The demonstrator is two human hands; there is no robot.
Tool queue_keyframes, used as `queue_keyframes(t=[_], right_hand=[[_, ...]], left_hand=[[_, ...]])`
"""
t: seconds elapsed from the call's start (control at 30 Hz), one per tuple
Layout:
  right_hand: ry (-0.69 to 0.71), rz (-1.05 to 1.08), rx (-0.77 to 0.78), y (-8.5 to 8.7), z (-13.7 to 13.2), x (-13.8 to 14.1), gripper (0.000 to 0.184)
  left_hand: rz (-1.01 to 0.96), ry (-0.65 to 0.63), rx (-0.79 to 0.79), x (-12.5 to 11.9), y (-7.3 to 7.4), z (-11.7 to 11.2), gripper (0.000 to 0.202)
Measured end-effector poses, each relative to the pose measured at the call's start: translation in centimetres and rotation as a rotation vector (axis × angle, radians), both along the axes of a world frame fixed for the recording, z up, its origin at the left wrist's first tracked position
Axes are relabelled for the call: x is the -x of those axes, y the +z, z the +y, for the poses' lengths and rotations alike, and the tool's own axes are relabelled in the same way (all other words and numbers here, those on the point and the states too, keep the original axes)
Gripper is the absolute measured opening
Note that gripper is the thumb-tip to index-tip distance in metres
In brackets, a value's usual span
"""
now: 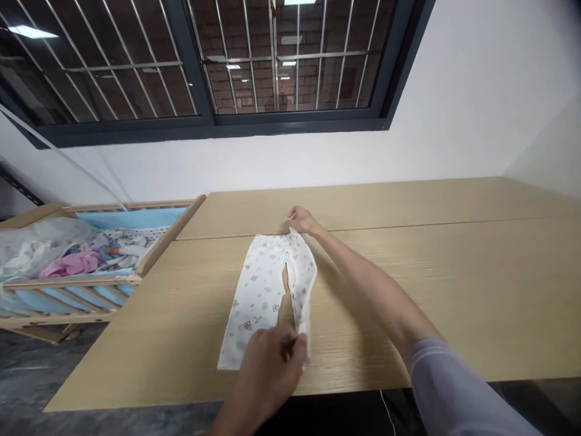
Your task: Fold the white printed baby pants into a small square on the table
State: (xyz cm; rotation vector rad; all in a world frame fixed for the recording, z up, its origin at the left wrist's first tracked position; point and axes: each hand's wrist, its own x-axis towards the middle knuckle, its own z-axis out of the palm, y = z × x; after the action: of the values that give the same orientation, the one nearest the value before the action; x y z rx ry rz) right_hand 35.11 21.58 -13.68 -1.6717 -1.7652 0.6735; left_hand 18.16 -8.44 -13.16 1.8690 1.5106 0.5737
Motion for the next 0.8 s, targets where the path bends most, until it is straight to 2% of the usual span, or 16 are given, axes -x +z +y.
queue_keyframes(t=[0.1,0.2,0.37,0.43,0.53,0.6,0.63,0.7,0.8], right_hand=[[0.017,0.017,-0.028,0.2,0.3,3.6,0.029],[0.025,-0.002,-0.048,-0.4,0.2,7.2,0.030],[0.045,-0.107,-0.063,-1.6,-0.5,11.8,0.029],[0.068,-0.146,-0.069,-1.6,-1.0,12.7,0.024],[0.139,-0.178,-0.114,-1.1,-2.9,13.1,0.022],[0.286,-0.183,-0.175,-0.8,-5.6,12.9,0.028],[0.398,-0.182,-0.204,-0.8,-7.3,12.6,0.033],[0.679,-0.178,-0.239,-1.0,-11.4,11.8,0.047],[1.068,-0.205,-0.208,-1.9,-17.1,10.5,0.065]], left_hand=[[-0.036,0.142,0.078,4.1,-0.3,-1.2,0.047],[0.001,0.240,0.110,7.5,-1.4,-2.0,0.050],[0.285,0.341,0.061,10.1,-3.1,-2.3,0.044],[0.456,0.396,-0.033,10.3,-3.6,-2.6,0.037],[0.618,0.423,-0.407,9.9,-4.4,-3.8,0.027],[0.620,0.302,-0.664,9.3,-5.4,-4.9,0.024],[0.614,0.226,-0.745,9.0,-6.0,-5.5,0.031],[0.635,0.117,-0.824,8.2,-7.6,-6.4,0.048],[0.731,0.097,-0.916,7.3,-9.9,-6.9,0.063]])
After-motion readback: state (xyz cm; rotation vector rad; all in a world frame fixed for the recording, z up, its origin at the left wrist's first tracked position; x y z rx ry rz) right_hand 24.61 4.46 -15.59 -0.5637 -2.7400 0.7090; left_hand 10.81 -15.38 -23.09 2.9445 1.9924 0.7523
